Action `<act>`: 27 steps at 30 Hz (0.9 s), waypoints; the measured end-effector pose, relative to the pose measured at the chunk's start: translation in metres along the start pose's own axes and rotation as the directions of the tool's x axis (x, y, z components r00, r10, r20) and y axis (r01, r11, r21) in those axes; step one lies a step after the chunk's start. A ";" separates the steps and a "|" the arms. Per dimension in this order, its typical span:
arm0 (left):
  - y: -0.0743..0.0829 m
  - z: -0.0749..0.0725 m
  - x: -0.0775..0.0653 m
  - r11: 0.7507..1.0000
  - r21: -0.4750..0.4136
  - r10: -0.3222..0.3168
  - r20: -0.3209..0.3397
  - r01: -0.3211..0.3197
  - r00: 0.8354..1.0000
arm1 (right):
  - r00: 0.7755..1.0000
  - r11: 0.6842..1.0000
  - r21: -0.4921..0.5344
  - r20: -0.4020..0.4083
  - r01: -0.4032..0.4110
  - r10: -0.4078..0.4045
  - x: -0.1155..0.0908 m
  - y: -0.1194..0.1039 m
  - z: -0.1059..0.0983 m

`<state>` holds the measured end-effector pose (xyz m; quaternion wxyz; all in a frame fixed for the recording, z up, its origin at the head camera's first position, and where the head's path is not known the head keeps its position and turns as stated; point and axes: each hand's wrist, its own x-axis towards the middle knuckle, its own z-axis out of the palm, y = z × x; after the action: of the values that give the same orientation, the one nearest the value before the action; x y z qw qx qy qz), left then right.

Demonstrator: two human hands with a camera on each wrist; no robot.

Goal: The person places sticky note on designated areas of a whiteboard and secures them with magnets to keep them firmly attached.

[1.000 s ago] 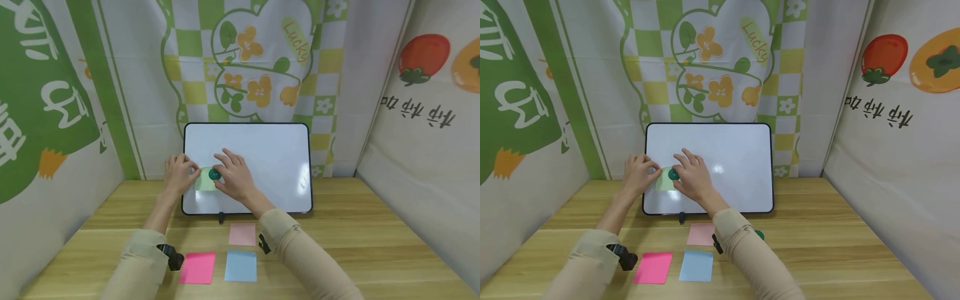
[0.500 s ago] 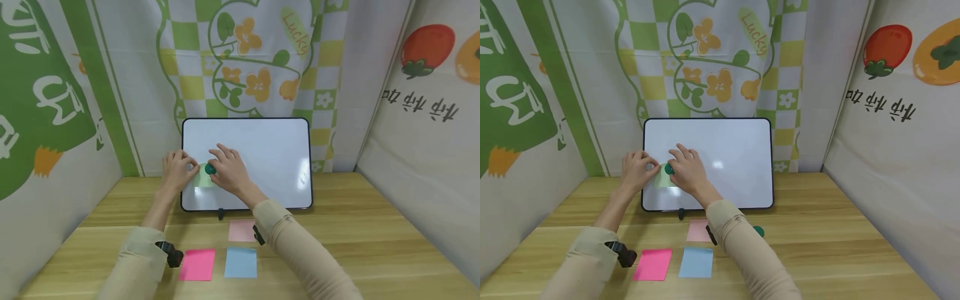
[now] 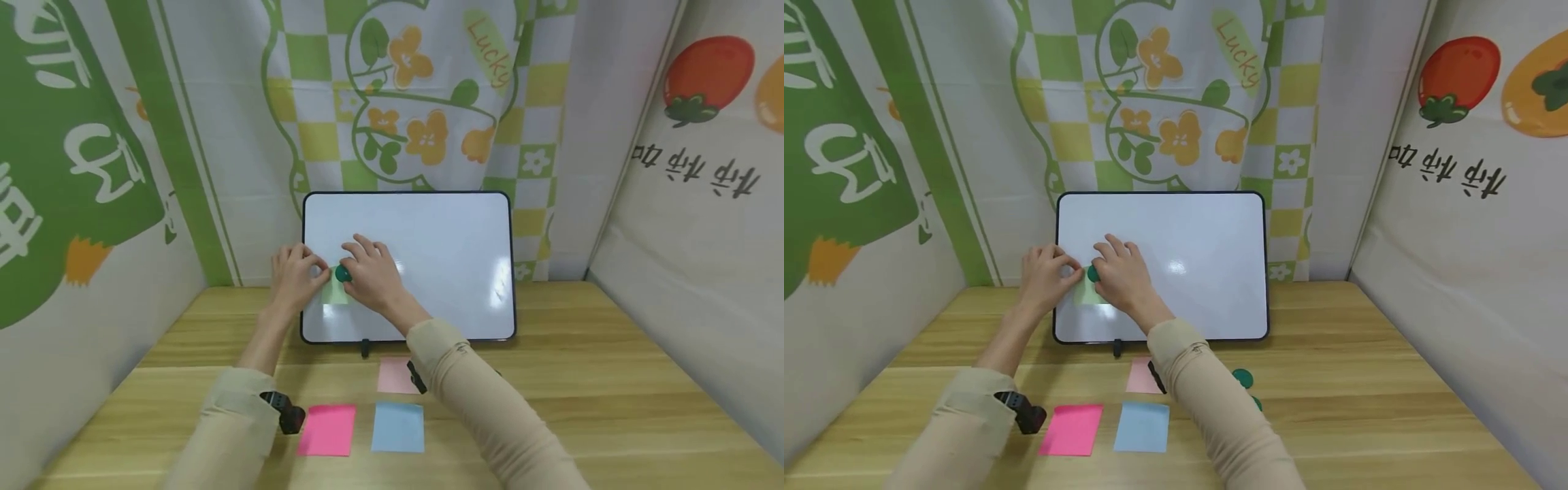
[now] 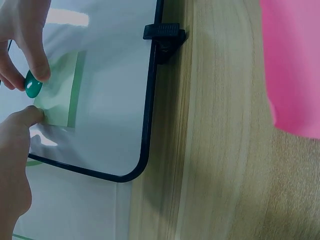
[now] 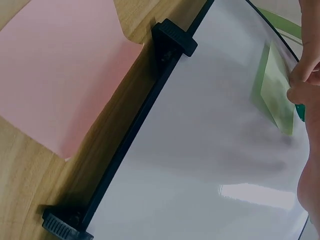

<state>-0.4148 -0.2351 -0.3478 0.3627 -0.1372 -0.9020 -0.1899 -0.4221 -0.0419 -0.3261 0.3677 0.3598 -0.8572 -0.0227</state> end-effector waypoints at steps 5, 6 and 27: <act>0.000 0.004 -0.001 1.000 0.000 -0.002 -0.005 0.002 1.000 | 1.000 1.000 0.002 0.008 -0.017 0.017 0.001 -0.001 0.006; 0.000 0.005 -0.001 1.000 0.001 -0.003 -0.004 0.003 1.000 | 1.000 1.000 0.002 0.009 -0.022 0.022 0.002 -0.002 0.007; -0.001 0.001 -0.001 1.000 -0.013 -0.024 0.010 0.024 1.000 | 0.999 0.999 -0.004 0.015 -0.046 0.046 0.010 -0.005 0.013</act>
<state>-0.4151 -0.2360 -0.3491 0.3548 -0.1296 -0.9042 -0.1995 -0.4325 -0.0547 -0.3303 0.3622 0.3391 -0.8680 -0.0184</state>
